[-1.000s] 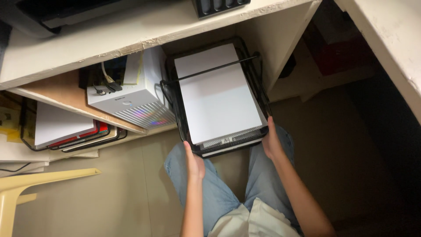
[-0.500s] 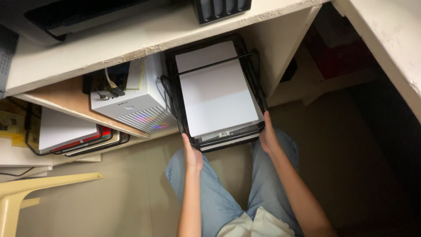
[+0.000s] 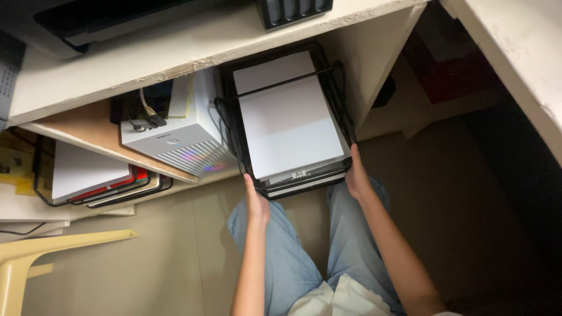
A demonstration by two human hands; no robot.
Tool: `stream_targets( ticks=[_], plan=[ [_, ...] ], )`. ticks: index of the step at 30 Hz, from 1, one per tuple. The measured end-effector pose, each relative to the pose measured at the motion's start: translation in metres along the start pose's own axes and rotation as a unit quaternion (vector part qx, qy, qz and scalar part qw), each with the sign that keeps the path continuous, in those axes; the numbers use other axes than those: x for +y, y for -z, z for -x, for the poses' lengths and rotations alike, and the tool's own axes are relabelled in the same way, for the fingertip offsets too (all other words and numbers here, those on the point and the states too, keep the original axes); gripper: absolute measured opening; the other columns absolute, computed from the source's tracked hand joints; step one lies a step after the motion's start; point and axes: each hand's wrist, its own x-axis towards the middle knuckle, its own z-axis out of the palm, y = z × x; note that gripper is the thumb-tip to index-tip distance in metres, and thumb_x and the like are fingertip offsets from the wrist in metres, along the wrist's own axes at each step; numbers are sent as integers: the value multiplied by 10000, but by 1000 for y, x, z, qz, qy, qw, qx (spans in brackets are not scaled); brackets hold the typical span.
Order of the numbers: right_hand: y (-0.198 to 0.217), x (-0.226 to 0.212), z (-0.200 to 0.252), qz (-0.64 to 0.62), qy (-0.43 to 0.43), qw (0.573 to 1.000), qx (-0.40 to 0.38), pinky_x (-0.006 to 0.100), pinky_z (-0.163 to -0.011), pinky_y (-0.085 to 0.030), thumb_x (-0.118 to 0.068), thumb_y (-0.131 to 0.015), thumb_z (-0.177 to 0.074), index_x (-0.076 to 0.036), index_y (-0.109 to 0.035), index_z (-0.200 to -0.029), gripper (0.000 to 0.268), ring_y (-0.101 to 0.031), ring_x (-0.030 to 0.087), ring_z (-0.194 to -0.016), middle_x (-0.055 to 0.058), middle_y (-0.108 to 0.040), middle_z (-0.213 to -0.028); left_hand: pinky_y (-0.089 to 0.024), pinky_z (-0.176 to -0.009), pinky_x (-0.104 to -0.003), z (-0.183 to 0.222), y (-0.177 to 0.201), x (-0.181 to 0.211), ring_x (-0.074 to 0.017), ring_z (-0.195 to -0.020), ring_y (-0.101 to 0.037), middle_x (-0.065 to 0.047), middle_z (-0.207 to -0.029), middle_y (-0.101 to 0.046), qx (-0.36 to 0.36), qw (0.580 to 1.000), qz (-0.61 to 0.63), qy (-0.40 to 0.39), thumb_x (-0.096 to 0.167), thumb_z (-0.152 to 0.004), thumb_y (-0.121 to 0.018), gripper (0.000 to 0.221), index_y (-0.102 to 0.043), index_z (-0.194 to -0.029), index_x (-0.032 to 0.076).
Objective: Organizing paper trays and dusting off a computer monitor, keyboard, and peripheral devices at a print shop workstation.
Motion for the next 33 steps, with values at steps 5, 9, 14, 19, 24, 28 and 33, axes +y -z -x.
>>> stream_targets(
  ticks=[5,9,14,19,24,28,33],
  plan=[
    [9,6,-8,-17,41,996,-72,406,-1248,-132,-735,-467,-917,-72,-222,-1632,1005,-183,247,-1565,69,-226,-1714,-37,-1255,-415,-4,5,-5,-230,-1577,-125,-94,-1717,-187,-14,1000,5,-1,729,-920,-462,1021,-246,-1602,1],
    [24,26,-14,2,38,998,-56,397,-1265,-67,-748,-430,-949,-140,-136,-1661,981,-111,199,-1585,27,-133,-1746,-23,-1262,-399,-12,15,-21,-224,-1585,-110,-100,-1738,-156,-24,1000,0,-11,754,-939,-437,1037,-211,-1622,7],
    [16,36,29,-34,-10,999,-27,562,-1196,-174,-710,-489,-838,-330,-51,-1626,978,-152,268,-1548,-14,-130,-1704,-102,-1215,-496,21,-4,-18,-264,-1559,-78,-60,-1727,-52,52,998,-24,10,745,-837,-489,1082,-5,-1637,200],
    [52,97,26,-133,-103,982,-85,627,-1142,-330,-724,-537,-868,-223,-158,-1637,994,-253,417,-1527,145,-237,-1661,-315,-1204,-563,36,12,-61,-454,-1529,-236,-266,-1647,-31,55,990,78,107,731,-804,-569,1152,66,-1639,255],
    [40,90,29,-130,-107,984,-63,680,-1110,-330,-740,-586,-818,-269,-157,-1615,1020,-189,399,-1526,175,-209,-1667,-381,-1122,-607,31,25,-76,-436,-1490,-267,-299,-1670,-63,-16,990,98,103,782,-814,-597,1240,16,-1636,86],
    [5,62,45,-81,-117,990,16,736,-1088,-321,-709,-620,-751,-311,-74,-1612,1094,-195,480,-1518,141,-134,-1676,-408,-1125,-620,39,10,-59,-448,-1505,-299,-251,-1663,-6,41,982,95,157,779,-728,-608,1294,69,-1606,111],
    [-13,50,53,-129,-104,986,14,762,-1081,-311,-650,-674,-752,-321,33,-1590,1145,-94,540,-1503,89,18,-1698,-352,-1165,-628,35,8,-67,-413,-1526,-164,-269,-1666,78,10,981,128,144,779,-733,-624,1315,135,-1610,159]
  ],
)
